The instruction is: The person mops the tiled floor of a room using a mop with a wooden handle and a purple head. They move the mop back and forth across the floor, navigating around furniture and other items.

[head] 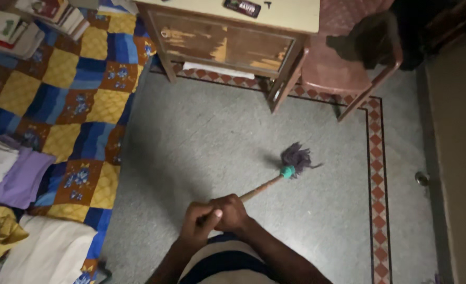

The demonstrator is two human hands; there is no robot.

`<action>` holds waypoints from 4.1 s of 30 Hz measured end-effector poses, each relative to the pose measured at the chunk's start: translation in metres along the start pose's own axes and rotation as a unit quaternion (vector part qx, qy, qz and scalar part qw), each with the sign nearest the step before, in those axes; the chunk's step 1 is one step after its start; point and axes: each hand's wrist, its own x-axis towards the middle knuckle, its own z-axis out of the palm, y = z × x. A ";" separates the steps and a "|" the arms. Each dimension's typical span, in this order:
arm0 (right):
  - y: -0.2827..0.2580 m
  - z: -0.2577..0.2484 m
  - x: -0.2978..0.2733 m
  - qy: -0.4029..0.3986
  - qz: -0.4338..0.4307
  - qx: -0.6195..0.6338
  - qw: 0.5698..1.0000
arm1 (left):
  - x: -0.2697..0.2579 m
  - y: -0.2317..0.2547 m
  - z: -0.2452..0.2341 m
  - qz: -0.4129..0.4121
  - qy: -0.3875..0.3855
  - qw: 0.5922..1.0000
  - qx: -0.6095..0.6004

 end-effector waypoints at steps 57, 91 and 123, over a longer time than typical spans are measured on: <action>-0.049 0.128 -0.238 -0.020 -0.012 -0.039 0.999 | -0.195 0.204 -0.043 -0.213 -0.135 0.968 -0.019; -0.201 0.285 -0.211 -0.148 -0.054 -0.006 0.987 | -0.371 0.229 -0.169 -0.252 -0.167 0.952 0.058; -0.288 0.352 -0.266 -0.128 -0.093 0.100 0.982 | -0.488 0.274 -0.193 -0.269 -0.073 0.954 0.112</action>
